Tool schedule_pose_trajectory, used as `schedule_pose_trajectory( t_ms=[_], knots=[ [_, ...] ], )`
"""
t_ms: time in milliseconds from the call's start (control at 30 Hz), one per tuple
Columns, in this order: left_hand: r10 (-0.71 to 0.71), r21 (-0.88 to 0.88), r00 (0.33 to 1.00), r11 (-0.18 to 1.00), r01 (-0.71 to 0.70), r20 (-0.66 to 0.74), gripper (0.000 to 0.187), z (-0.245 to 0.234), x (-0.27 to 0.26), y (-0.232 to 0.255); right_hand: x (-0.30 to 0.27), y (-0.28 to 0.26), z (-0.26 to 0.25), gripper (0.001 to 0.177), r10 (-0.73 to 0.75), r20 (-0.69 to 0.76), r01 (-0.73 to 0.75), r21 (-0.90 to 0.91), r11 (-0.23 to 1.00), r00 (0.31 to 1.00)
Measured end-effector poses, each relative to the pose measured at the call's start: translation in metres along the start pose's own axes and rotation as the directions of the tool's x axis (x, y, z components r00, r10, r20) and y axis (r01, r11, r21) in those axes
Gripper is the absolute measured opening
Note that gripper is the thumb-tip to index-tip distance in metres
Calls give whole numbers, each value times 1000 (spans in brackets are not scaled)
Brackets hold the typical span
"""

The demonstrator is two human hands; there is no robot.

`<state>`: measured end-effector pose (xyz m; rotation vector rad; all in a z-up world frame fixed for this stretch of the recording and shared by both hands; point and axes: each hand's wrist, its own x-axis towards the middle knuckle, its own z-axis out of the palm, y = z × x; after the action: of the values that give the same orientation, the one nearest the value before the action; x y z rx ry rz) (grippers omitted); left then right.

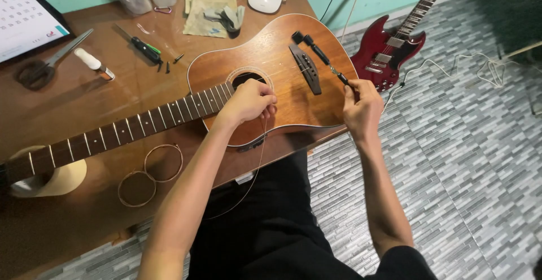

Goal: The person handles a guitar string, forming a loop with their hands. They then insert the string into the headstock tuning peg and wind it around the post to secure it. The task involves manipulating the string and the guitar's tuning mechanism.

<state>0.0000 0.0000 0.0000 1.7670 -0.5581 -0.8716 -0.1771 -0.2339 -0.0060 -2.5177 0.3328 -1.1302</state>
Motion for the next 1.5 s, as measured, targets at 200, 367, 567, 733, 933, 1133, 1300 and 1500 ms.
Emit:
schedule_pose_trajectory(
  t_ms=[200,367,567,733,933,1133,1300,1500],
  knots=[
    [51,91,998,995,-48,-33,14,1,-10,8,-20,15,31,3,62,-82,-79,-219,973,995],
    [78,152,996,986,-71,-39,16,2,-25,17,-29,11,38,3,142,-83,-161,-314,936,986],
    [91,269,995,960,-75,-49,17,-2,-25,18,-26,-1,35,9,175,-33,-174,-386,906,984],
    [120,362,991,928,-91,-59,17,-5,-33,29,-37,10,49,9,128,-27,-127,-426,896,991],
    [308,484,935,854,-190,-177,20,-5,-15,32,-27,-14,43,17,102,-100,-138,-467,874,990],
    [260,577,949,809,-113,-179,22,0,-12,53,33,-21,49,40,-48,33,50,-74,996,998],
    [295,445,939,875,-190,-178,19,-10,-42,70,62,-32,41,21,-237,30,233,112,966,971],
    [416,284,896,887,-363,-153,19,-36,-168,100,33,-101,-22,16,-273,77,243,277,930,959]
  ],
)
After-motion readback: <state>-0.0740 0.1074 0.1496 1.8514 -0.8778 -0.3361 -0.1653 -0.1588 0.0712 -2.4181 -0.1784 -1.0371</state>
